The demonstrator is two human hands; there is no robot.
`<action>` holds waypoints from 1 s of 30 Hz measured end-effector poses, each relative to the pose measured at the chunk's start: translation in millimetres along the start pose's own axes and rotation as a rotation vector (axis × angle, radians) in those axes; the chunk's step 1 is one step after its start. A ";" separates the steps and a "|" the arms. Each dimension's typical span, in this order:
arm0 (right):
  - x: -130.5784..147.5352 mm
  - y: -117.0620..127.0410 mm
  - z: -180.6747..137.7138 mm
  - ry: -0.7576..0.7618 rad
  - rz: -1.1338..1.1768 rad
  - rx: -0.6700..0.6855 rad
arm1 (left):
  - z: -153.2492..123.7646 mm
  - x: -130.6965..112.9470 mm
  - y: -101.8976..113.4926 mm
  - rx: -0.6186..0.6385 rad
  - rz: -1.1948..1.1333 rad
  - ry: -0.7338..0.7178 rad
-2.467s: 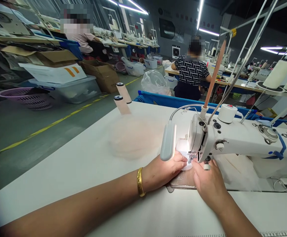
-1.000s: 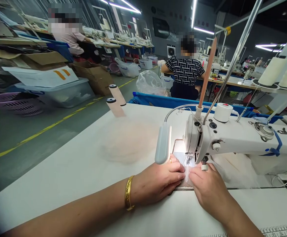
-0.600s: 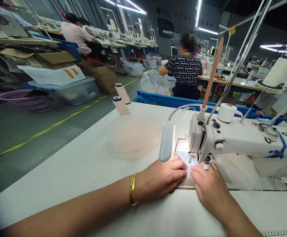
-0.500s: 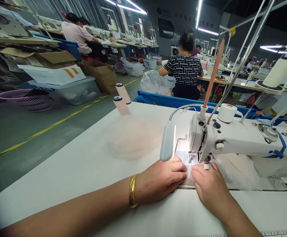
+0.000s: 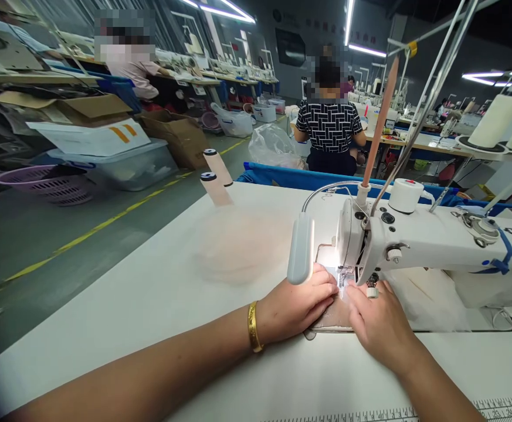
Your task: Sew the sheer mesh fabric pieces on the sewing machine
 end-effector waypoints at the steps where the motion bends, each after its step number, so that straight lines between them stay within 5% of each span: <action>1: 1.2 0.4 0.6 0.008 0.012 0.000 | 1.1 2.5 0.9 -0.005 -0.007 0.026; 10: -3.7 -5.2 4.4 -0.028 0.048 -0.127 | 6.9 9.8 -4.1 -0.037 -0.036 0.128; 30: 12.4 1.3 1.9 0.130 0.054 -0.093 | 2.0 8.4 -6.0 -0.039 0.037 0.058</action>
Point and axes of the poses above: each hand's wrist, its own z-axis towards the middle knuckle, its own y-axis out of the back of the hand, x = y × z, the point moved 8 cm from there along z, towards the middle knuckle, and after that the axes turned 4 degrees about y, right-handed, at the moved point
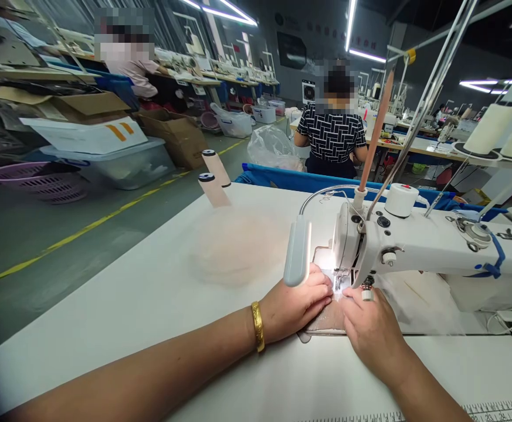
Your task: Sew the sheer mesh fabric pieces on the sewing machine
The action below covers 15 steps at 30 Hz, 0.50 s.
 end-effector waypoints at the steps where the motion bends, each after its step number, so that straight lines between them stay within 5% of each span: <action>1: -1.0 -0.3 0.4 -0.010 0.000 0.000 | 0.1 0.9 -0.4 -0.003 0.006 0.002; 7: -11.9 -5.4 -0.5 -0.108 -0.082 0.004 | 5.9 11.9 -0.8 -0.017 -0.025 0.060; 12: -19.7 -12.1 -4.6 -0.150 -0.098 0.005 | 29.5 57.1 -7.6 0.026 -0.211 0.497; 15: -23.0 -15.8 -6.1 -0.168 -0.088 0.011 | 46.8 74.0 -20.6 0.062 -0.256 0.613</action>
Point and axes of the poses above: each hand's wrist, its own z-axis towards the middle knuckle, its own y-axis out of the back of the hand, x = y × z, the point moved 8 cm from there along z, towards the middle knuckle, and after that the axes turned 4 degrees about y, right-handed, at the moved point
